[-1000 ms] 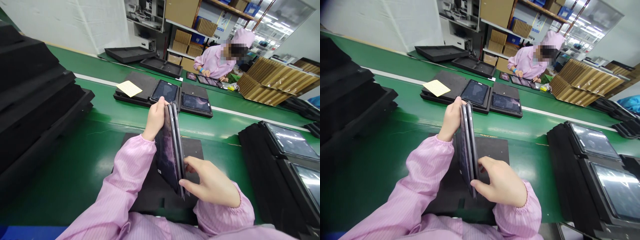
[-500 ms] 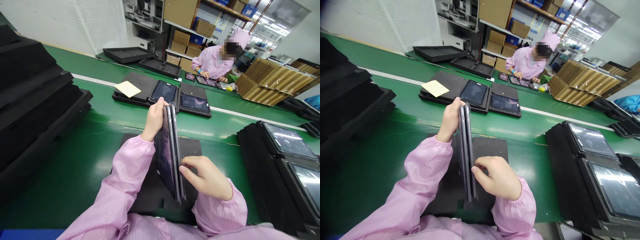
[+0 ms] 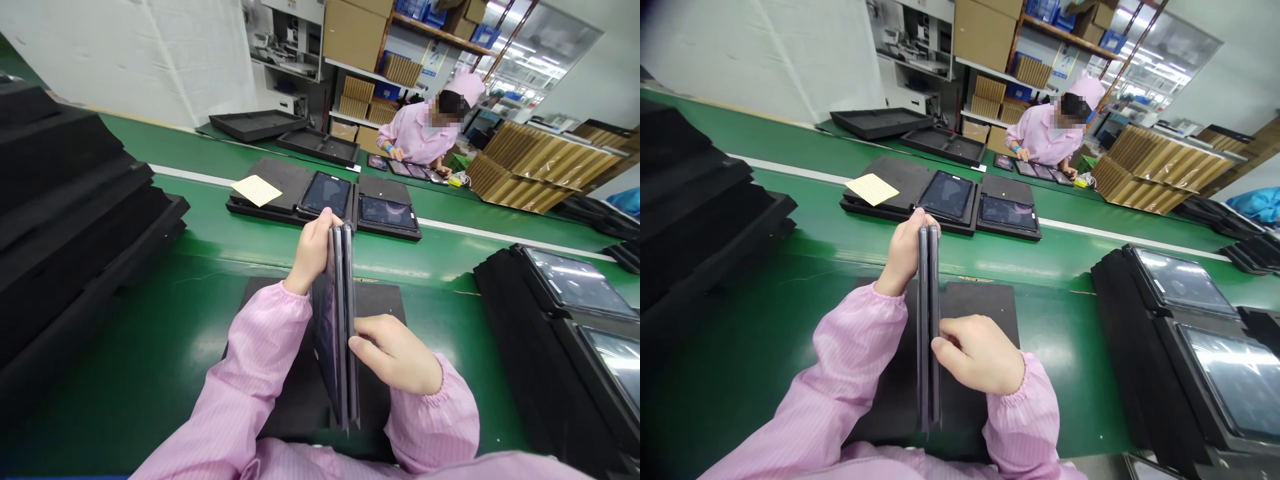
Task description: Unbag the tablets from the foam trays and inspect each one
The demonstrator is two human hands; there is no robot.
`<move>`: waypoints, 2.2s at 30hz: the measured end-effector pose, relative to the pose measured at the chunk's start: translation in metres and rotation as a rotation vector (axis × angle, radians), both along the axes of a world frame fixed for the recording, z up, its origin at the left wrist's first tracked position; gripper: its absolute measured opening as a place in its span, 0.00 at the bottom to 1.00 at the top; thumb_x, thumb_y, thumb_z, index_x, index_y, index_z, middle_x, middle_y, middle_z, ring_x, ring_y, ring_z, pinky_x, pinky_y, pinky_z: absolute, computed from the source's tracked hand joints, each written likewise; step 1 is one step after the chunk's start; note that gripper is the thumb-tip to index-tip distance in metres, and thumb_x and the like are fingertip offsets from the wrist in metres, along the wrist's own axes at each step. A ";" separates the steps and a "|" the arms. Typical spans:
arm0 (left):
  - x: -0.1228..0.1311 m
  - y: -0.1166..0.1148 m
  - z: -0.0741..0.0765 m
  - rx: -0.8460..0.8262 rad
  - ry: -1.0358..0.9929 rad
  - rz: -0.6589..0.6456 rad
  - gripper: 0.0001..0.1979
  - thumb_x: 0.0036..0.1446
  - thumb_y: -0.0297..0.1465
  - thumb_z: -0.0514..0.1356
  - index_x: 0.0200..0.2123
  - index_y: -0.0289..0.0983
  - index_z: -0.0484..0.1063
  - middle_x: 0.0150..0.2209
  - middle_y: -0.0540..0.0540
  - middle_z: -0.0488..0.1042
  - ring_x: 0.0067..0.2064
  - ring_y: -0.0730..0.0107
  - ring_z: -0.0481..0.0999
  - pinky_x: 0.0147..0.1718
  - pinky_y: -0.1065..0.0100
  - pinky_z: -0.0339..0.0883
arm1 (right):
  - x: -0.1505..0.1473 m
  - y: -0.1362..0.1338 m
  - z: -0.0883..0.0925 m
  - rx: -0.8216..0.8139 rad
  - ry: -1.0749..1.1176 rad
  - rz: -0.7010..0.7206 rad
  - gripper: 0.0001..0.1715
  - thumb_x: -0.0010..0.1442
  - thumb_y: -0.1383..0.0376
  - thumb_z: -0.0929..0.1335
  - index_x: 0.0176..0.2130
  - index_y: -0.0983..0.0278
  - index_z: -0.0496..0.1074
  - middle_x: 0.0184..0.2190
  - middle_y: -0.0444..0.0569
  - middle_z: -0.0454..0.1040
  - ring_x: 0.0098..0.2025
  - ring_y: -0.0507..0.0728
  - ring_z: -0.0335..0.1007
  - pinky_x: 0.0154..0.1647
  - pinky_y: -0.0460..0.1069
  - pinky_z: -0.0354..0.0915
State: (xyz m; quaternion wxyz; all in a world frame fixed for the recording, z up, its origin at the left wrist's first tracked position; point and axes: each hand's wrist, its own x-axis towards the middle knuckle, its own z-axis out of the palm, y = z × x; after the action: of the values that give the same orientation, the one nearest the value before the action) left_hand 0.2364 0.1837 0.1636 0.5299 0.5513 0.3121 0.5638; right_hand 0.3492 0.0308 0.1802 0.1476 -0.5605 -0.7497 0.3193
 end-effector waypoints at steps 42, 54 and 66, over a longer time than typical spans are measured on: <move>-0.020 -0.040 0.014 0.577 0.440 -0.693 0.32 0.52 0.48 0.59 0.55 0.43 0.52 0.50 0.43 0.57 0.51 0.50 0.64 0.50 0.49 0.65 | 0.007 0.001 -0.012 0.595 0.517 -0.197 0.10 0.60 0.65 0.60 0.27 0.59 0.54 0.22 0.40 0.59 0.24 0.52 0.54 0.27 0.47 0.55; -0.017 -0.043 0.014 0.576 0.461 -0.676 0.30 0.52 0.48 0.59 0.53 0.42 0.53 0.49 0.43 0.57 0.50 0.52 0.63 0.49 0.50 0.64 | 0.004 0.001 -0.015 0.518 0.626 -0.266 0.14 0.61 0.63 0.61 0.25 0.59 0.54 0.20 0.38 0.57 0.22 0.50 0.52 0.25 0.47 0.52; -0.014 -0.046 0.015 0.514 0.483 -0.657 0.34 0.54 0.63 0.50 0.50 0.42 0.56 0.48 0.42 0.59 0.50 0.50 0.63 0.53 0.49 0.61 | 0.005 0.000 -0.015 0.411 0.723 -0.278 0.15 0.61 0.61 0.62 0.24 0.59 0.55 0.20 0.39 0.57 0.23 0.51 0.54 0.25 0.47 0.54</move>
State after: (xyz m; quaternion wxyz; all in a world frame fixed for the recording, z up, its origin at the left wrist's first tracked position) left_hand 0.2220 0.1381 0.1784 0.4390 0.8490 0.0864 0.2813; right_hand 0.3538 0.0311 0.1647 0.5506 -0.4674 -0.6152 0.3160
